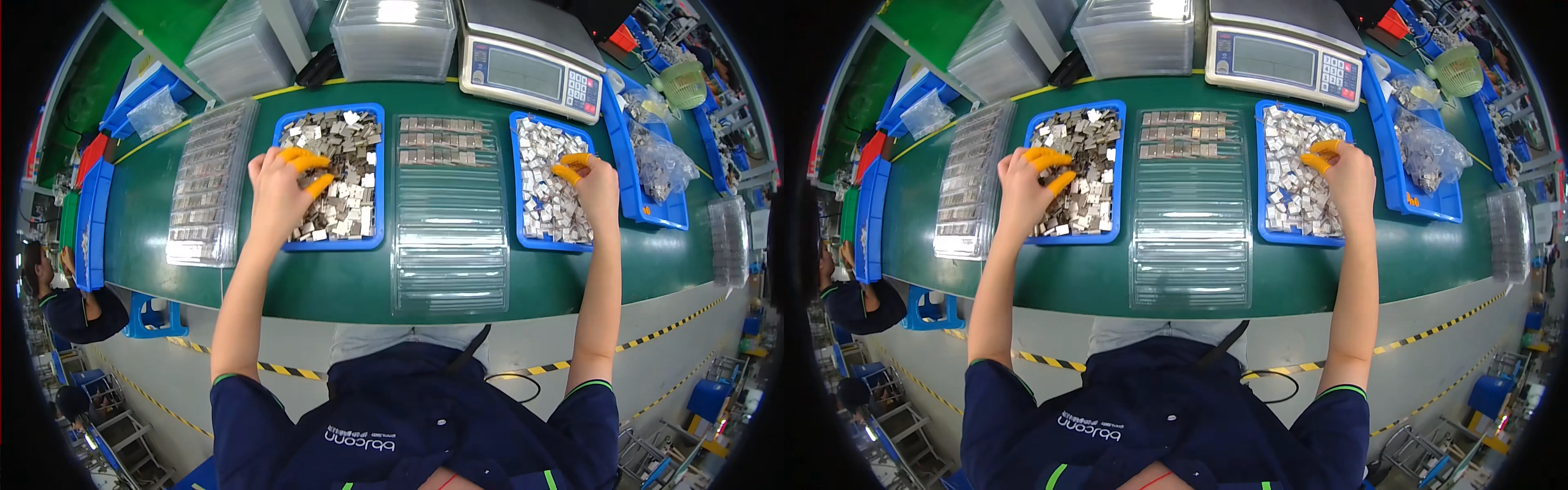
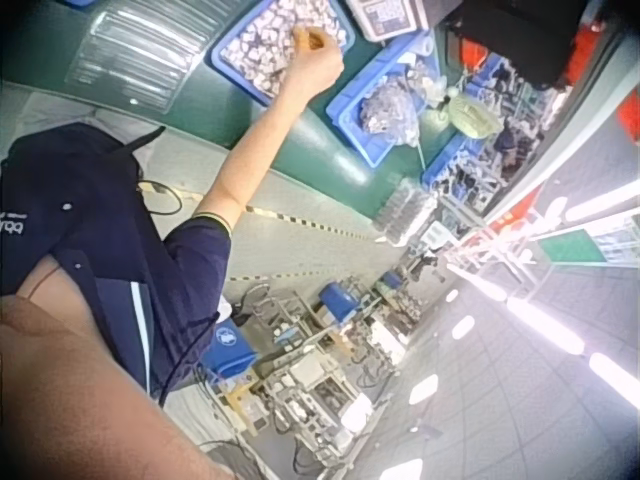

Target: The person sorts small metal components by hand into a plastic tray.

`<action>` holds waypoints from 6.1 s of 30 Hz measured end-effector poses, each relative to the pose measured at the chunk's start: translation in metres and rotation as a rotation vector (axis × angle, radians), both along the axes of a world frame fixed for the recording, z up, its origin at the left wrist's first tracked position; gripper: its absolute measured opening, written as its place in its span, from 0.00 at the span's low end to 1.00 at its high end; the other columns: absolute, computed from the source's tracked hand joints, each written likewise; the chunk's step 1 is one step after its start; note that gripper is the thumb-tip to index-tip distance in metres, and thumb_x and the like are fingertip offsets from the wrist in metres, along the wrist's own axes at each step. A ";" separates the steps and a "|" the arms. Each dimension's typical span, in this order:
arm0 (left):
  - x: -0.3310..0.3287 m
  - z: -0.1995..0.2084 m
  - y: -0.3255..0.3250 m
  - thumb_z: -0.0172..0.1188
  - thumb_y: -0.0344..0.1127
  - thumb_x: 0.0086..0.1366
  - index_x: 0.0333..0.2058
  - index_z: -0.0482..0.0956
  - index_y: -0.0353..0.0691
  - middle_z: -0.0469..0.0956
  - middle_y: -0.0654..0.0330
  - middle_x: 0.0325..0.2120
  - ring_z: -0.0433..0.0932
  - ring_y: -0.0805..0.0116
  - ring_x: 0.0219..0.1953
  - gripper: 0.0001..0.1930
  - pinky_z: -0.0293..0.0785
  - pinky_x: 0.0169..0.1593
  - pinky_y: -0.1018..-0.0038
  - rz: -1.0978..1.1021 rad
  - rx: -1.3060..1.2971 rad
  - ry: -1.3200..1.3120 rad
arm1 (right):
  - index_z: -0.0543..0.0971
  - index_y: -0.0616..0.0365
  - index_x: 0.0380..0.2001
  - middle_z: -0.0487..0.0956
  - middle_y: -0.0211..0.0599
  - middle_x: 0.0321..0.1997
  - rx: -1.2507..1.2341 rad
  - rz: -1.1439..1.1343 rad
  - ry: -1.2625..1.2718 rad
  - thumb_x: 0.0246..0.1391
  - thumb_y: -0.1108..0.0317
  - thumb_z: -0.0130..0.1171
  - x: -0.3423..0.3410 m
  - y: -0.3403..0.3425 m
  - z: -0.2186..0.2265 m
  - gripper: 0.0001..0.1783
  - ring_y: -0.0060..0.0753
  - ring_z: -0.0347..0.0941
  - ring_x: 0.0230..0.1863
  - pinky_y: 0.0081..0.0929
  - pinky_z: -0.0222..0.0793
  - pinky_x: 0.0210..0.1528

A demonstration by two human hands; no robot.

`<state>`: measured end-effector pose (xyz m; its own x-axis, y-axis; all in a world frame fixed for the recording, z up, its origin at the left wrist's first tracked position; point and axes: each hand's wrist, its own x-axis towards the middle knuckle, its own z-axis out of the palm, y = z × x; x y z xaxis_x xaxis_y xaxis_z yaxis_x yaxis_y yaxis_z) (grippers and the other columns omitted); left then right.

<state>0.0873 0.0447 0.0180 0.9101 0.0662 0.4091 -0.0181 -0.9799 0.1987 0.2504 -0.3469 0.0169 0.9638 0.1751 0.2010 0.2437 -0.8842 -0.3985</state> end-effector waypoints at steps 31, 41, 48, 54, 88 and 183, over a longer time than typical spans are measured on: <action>0.008 0.005 0.015 0.47 0.23 0.62 0.48 0.70 0.31 0.75 0.55 0.42 0.76 0.73 0.38 0.15 0.75 0.43 0.79 0.073 -1.528 0.215 | 0.79 0.57 0.39 0.80 0.37 0.30 0.322 -0.005 -0.038 0.44 0.73 0.60 -0.005 -0.023 -0.011 0.15 0.28 0.77 0.31 0.24 0.71 0.36; 0.005 0.016 0.014 0.54 0.21 0.58 0.44 0.74 0.29 0.79 0.53 0.35 0.79 0.70 0.34 0.14 0.76 0.40 0.79 0.104 -1.142 0.278 | 0.79 0.60 0.40 0.80 0.37 0.35 0.248 -0.080 -0.065 0.47 0.75 0.60 0.005 -0.039 -0.028 0.14 0.24 0.77 0.36 0.20 0.71 0.37; 0.001 0.017 -0.003 0.53 0.26 0.62 0.47 0.73 0.33 0.78 0.58 0.37 0.78 0.73 0.36 0.14 0.74 0.38 0.84 0.142 -1.655 0.222 | 0.78 0.66 0.38 0.80 0.37 0.36 0.702 0.010 0.023 0.45 0.77 0.63 -0.011 0.001 -0.006 0.14 0.23 0.76 0.38 0.20 0.71 0.43; 0.018 0.018 -0.050 0.54 0.30 0.63 0.49 0.70 0.32 0.75 0.51 0.43 0.78 0.67 0.42 0.16 0.78 0.42 0.84 -0.066 -1.973 0.365 | 0.78 0.65 0.37 0.80 0.36 0.36 0.967 0.224 0.212 0.46 0.76 0.63 -0.043 0.072 0.026 0.12 0.23 0.75 0.37 0.19 0.71 0.43; 0.022 -0.009 -0.091 0.60 0.20 0.55 0.35 0.72 0.29 0.78 0.52 0.32 0.80 0.64 0.33 0.08 0.78 0.40 0.74 -0.238 -1.585 0.230 | 0.80 0.62 0.38 0.80 0.36 0.37 0.979 0.498 0.475 0.45 0.76 0.63 -0.080 0.119 0.003 0.13 0.25 0.76 0.37 0.21 0.71 0.42; 0.032 0.025 -0.139 0.52 0.38 0.66 0.36 0.77 0.31 0.77 0.62 0.24 0.71 0.81 0.24 0.13 0.68 0.31 0.84 -0.220 -1.357 0.307 | 0.82 0.51 0.29 0.77 0.32 0.45 0.343 0.628 -0.460 0.34 0.72 0.67 -0.074 0.080 0.037 0.13 0.41 0.64 0.55 0.36 0.60 0.56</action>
